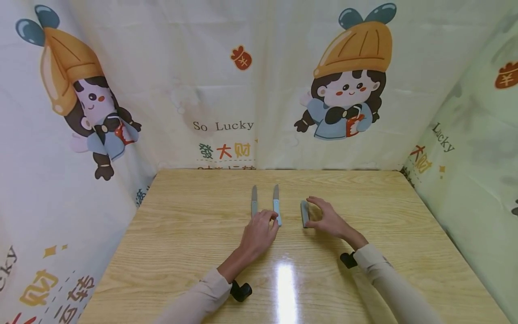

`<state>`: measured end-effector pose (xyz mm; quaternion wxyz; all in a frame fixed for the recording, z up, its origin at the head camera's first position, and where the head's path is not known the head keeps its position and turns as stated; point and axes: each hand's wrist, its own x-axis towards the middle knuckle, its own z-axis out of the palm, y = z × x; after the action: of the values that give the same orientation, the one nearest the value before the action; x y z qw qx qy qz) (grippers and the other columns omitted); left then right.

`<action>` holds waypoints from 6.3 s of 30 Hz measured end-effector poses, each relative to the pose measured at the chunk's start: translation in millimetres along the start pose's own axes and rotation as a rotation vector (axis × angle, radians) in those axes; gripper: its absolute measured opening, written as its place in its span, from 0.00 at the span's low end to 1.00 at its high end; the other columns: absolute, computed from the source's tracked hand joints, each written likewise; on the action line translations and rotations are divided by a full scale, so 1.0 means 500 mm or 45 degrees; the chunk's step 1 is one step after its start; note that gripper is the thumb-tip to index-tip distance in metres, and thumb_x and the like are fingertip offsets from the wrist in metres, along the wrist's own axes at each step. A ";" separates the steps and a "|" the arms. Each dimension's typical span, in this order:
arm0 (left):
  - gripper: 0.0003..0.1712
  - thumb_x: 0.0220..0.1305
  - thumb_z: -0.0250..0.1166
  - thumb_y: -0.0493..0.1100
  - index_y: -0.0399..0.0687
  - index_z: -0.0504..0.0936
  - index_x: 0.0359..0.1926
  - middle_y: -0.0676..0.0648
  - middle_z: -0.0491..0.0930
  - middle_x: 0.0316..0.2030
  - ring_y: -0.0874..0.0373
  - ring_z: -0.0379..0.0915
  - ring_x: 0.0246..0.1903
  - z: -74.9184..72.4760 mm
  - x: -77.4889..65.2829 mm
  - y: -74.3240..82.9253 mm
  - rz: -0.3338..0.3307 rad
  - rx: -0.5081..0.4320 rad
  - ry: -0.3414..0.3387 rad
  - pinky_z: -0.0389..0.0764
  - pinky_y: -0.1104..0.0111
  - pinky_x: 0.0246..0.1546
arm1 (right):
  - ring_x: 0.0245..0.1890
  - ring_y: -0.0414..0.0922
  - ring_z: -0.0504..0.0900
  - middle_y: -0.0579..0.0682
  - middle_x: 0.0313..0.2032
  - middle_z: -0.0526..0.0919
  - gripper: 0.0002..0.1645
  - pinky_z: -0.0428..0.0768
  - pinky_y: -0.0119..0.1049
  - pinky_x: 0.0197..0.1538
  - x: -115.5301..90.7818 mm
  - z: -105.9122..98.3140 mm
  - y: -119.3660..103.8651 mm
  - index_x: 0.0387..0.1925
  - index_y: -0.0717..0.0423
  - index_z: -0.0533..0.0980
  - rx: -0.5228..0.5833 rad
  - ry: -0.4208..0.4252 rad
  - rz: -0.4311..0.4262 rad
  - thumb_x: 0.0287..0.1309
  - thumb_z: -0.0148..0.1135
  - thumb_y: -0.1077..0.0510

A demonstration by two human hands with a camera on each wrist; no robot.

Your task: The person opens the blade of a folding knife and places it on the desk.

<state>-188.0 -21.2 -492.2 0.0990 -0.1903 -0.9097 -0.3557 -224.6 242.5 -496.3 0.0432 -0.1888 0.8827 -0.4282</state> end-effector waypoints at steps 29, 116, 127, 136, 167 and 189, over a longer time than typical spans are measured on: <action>0.14 0.70 0.65 0.41 0.41 0.83 0.53 0.50 0.81 0.44 0.55 0.76 0.46 0.004 -0.022 0.017 0.039 -0.023 -0.128 0.80 0.65 0.41 | 0.64 0.68 0.57 0.64 0.71 0.62 0.68 0.58 0.71 0.57 0.027 0.011 0.024 0.78 0.59 0.51 -0.317 -0.135 0.039 0.41 0.82 0.54; 0.12 0.67 0.68 0.33 0.26 0.83 0.47 0.41 0.86 0.33 0.54 0.82 0.27 0.005 -0.029 0.002 -0.503 -1.073 -0.448 0.86 0.58 0.34 | 0.32 0.43 0.81 0.51 0.31 0.83 0.15 0.79 0.35 0.36 -0.069 0.107 -0.084 0.41 0.70 0.78 0.717 -0.009 0.339 0.73 0.59 0.58; 0.11 0.67 0.68 0.33 0.26 0.83 0.46 0.40 0.86 0.33 0.57 0.81 0.25 0.006 -0.029 -0.001 -0.517 -1.082 -0.436 0.85 0.62 0.31 | 0.33 0.43 0.83 0.52 0.32 0.85 0.21 0.81 0.37 0.38 -0.076 0.105 -0.089 0.52 0.73 0.76 0.741 -0.021 0.331 0.73 0.60 0.56; 0.12 0.67 0.68 0.33 0.25 0.83 0.46 0.37 0.86 0.33 0.57 0.82 0.25 0.006 -0.034 0.002 -0.519 -1.103 -0.409 0.86 0.61 0.31 | 0.33 0.43 0.81 0.51 0.31 0.83 0.21 0.81 0.37 0.41 -0.079 0.107 -0.086 0.50 0.76 0.77 0.734 0.006 0.327 0.73 0.59 0.57; 0.21 0.63 0.75 0.46 0.47 0.86 0.56 0.49 0.81 0.56 0.53 0.74 0.59 -0.044 -0.010 -0.033 1.004 0.347 -0.337 0.72 0.66 0.61 | 0.30 0.42 0.78 0.50 0.28 0.79 0.20 0.80 0.37 0.38 -0.098 0.107 -0.087 0.46 0.76 0.75 0.729 -0.075 0.283 0.74 0.58 0.56; 0.16 0.58 0.78 0.49 0.49 0.90 0.45 0.55 0.83 0.45 0.60 0.76 0.49 -0.039 -0.031 -0.053 0.922 0.254 -0.213 0.76 0.72 0.50 | 0.35 0.47 0.79 0.51 0.32 0.78 0.20 0.81 0.41 0.46 -0.107 0.099 -0.082 0.49 0.72 0.77 0.701 -0.067 0.289 0.75 0.58 0.54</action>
<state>-184.2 -56.7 -498.8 0.1619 -0.5169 -0.8187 -0.1907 -151.2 202.6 -500.2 0.1632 -0.0810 0.7473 -0.6390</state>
